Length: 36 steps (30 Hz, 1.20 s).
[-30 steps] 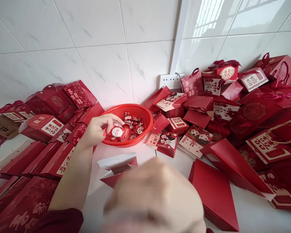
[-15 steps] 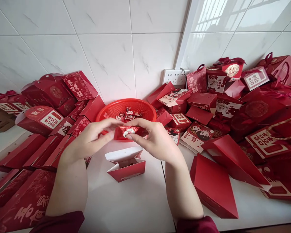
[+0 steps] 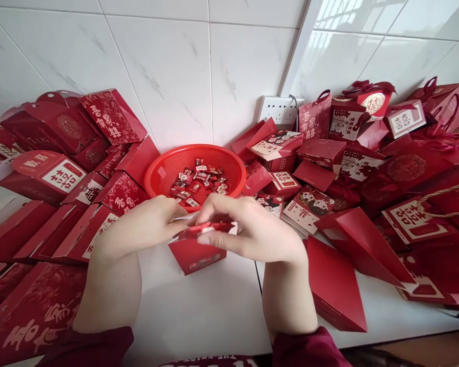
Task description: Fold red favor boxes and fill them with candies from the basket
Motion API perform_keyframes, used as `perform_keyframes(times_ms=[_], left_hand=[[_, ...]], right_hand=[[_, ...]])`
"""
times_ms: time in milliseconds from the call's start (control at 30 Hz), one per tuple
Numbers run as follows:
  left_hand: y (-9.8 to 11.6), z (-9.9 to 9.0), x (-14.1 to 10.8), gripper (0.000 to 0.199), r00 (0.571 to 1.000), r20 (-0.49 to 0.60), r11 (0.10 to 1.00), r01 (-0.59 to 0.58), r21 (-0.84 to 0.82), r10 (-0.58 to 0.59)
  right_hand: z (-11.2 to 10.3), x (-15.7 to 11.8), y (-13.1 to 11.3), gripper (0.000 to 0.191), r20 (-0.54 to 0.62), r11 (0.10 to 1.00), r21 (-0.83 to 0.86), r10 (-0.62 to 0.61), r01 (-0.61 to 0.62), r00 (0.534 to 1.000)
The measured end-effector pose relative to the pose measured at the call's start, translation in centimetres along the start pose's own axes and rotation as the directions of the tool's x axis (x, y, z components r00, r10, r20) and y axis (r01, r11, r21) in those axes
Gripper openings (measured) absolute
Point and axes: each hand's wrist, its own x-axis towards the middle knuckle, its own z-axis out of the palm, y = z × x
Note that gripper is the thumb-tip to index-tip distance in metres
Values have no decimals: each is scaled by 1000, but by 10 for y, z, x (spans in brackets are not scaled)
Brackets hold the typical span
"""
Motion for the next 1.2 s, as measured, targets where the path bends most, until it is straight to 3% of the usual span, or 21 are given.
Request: perform_keyframes(times_ms=[67, 133, 233, 367, 567, 667, 800, 900, 1067, 1133, 1200], left_hand=[[1, -2, -4, 40, 1000, -9, 991, 23, 129, -22], [4, -6, -9, 42, 998, -62, 980, 32, 197, -20], [9, -12, -15, 43, 989, -145, 980, 45, 193, -17], [12, -18, -20, 42, 972, -222, 989, 105, 103, -80], [15, -28, -29, 43, 973, -192, 982, 149, 118, -125], [15, -28, -32, 43, 982, -174, 983, 106, 148, -80], [11, -23, -32, 47, 970, -241, 978, 73, 197, -24], [10, -21, -34, 46, 965, -261, 978, 59, 200, -5], [7, -21, -34, 45, 980, -181, 985, -48, 167, 79], [3, -20, -30, 44, 992, -92, 984, -68, 163, 83], [-3, -17, -25, 42, 997, -25, 985, -67, 162, 72]], right_hand=[[3, 0, -1, 12, 186, 991, -134, 27, -2, 982], [7, 0, -2, 16, 293, 964, -266, 88, -7, 952], [15, 0, -4, 17, 356, 944, -329, 146, -22, 923], [24, 1, -9, 12, 476, 943, -324, 92, 77, 875], [29, 4, -9, 6, 556, 927, -342, 69, 152, 828], [26, 6, -6, 7, 544, 940, -318, 72, 126, 836], [19, 8, -3, 14, 459, 955, -282, 51, 91, 887], [14, 9, -4, 13, 464, 963, -250, 29, 100, 885], [2, 3, -8, 10, 453, 975, -196, -2, 101, 892], [-5, -3, -6, 9, 360, 993, -102, -15, 55, 933], [-10, -6, 2, 11, 173, 998, 12, 57, -60, 983]])
